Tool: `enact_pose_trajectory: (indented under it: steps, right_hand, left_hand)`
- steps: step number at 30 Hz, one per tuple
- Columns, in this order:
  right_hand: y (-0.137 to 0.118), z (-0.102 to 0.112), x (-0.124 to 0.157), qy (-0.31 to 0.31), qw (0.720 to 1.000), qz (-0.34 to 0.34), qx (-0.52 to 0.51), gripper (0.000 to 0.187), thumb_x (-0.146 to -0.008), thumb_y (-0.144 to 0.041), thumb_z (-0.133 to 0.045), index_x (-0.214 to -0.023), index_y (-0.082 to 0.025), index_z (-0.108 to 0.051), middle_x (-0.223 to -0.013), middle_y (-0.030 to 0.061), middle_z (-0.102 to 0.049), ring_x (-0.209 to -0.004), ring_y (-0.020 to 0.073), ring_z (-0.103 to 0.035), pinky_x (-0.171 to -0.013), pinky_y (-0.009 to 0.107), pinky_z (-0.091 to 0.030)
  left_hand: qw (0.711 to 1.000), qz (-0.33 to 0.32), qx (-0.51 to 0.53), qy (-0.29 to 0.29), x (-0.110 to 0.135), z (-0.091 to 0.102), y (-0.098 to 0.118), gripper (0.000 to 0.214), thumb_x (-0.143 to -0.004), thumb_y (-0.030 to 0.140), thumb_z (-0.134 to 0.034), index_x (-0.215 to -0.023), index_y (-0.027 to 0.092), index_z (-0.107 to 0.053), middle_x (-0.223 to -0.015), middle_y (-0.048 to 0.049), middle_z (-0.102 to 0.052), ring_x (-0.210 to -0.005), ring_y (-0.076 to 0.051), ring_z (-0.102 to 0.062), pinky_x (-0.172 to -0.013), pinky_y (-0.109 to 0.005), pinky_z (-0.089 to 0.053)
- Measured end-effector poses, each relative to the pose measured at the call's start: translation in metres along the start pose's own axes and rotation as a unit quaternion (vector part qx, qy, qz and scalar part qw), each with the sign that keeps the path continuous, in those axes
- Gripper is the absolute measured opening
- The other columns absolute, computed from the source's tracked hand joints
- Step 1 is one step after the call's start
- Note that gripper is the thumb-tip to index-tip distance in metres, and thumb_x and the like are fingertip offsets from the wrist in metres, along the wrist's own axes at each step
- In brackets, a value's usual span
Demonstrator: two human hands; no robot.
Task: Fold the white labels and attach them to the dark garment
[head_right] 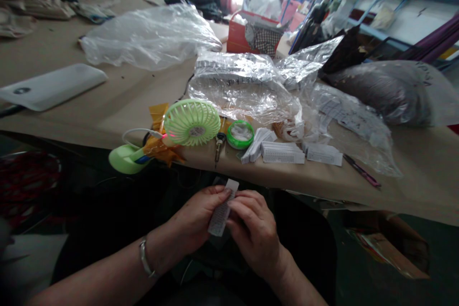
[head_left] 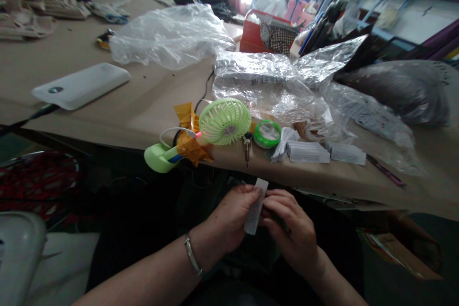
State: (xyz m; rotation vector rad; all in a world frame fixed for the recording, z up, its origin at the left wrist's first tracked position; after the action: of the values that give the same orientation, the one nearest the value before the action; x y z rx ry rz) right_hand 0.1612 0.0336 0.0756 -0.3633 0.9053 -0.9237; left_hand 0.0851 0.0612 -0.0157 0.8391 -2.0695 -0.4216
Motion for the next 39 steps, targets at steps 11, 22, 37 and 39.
enact_pose_trajectory:
  steps: [11, 22, 37, 39]
  right_hand:
    - [0.078, -0.028, 0.001, -0.033, 0.857, -0.353, -0.374, 0.019, -0.076, -0.033, -0.069, -0.070, -0.018, -0.060, -0.072, -0.0006, -0.061, -0.064, 0.0112, -0.053, -0.061, 0.021, -0.045]
    - [0.078, -0.043, 0.012, -0.073, 0.820, -0.372, -0.429, 0.032, -0.073, -0.033, -0.071, -0.102, -0.023, -0.062, -0.088, 0.0000, -0.063, -0.072, 0.0117, -0.057, -0.066, 0.022, -0.046]
    - [0.016, -0.007, -0.019, -0.064, 0.994, -0.074, 0.056, 0.028, -0.089, -0.026, -0.051, -0.116, -0.021, -0.056, -0.110, 0.0091, -0.057, -0.107, 0.0243, -0.050, -0.091, 0.041, -0.044]
    - [0.017, -0.007, -0.017, -0.061, 0.994, -0.080, 0.046, 0.030, -0.089, -0.026, -0.051, -0.118, -0.021, -0.055, -0.112, 0.0090, -0.057, -0.108, 0.0240, -0.050, -0.092, 0.040, -0.043]
  left_hand:
    - [0.991, 0.045, -0.080, -0.092, 0.010, -0.014, -0.013, 0.023, -0.082, 0.034, -0.058, -0.081, 0.011, -0.060, -0.067, -0.0028, -0.061, -0.051, -0.008, -0.055, -0.050, -0.019, -0.044]
    - [0.984, 0.058, -0.092, -0.139, 0.012, -0.016, -0.017, 0.019, -0.083, 0.032, -0.055, -0.081, 0.014, -0.058, -0.064, 0.0008, -0.057, -0.050, -0.008, -0.054, -0.048, -0.019, -0.043]
    - [0.989, 0.039, -0.094, -0.111, 0.012, -0.013, -0.013, 0.012, -0.077, 0.024, -0.057, -0.078, 0.012, -0.059, -0.059, 0.0005, -0.056, -0.049, -0.008, -0.053, -0.045, -0.017, -0.038]
    - [0.989, 0.035, -0.096, -0.110, 0.012, -0.012, -0.013, 0.013, -0.078, 0.025, -0.056, -0.078, 0.012, -0.059, -0.060, 0.0003, -0.056, -0.049, -0.008, -0.053, -0.045, -0.017, -0.038]
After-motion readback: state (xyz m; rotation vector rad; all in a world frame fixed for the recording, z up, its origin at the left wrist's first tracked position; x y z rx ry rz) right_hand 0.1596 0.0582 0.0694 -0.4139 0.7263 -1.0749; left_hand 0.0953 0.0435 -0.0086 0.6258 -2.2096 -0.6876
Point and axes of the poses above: each hand's wrist, its own x-axis away from the middle knuckle, its own z-axis out of the back of the hand, y = z × x, the point moved 10 cm from there along -x, towards the middle knuckle
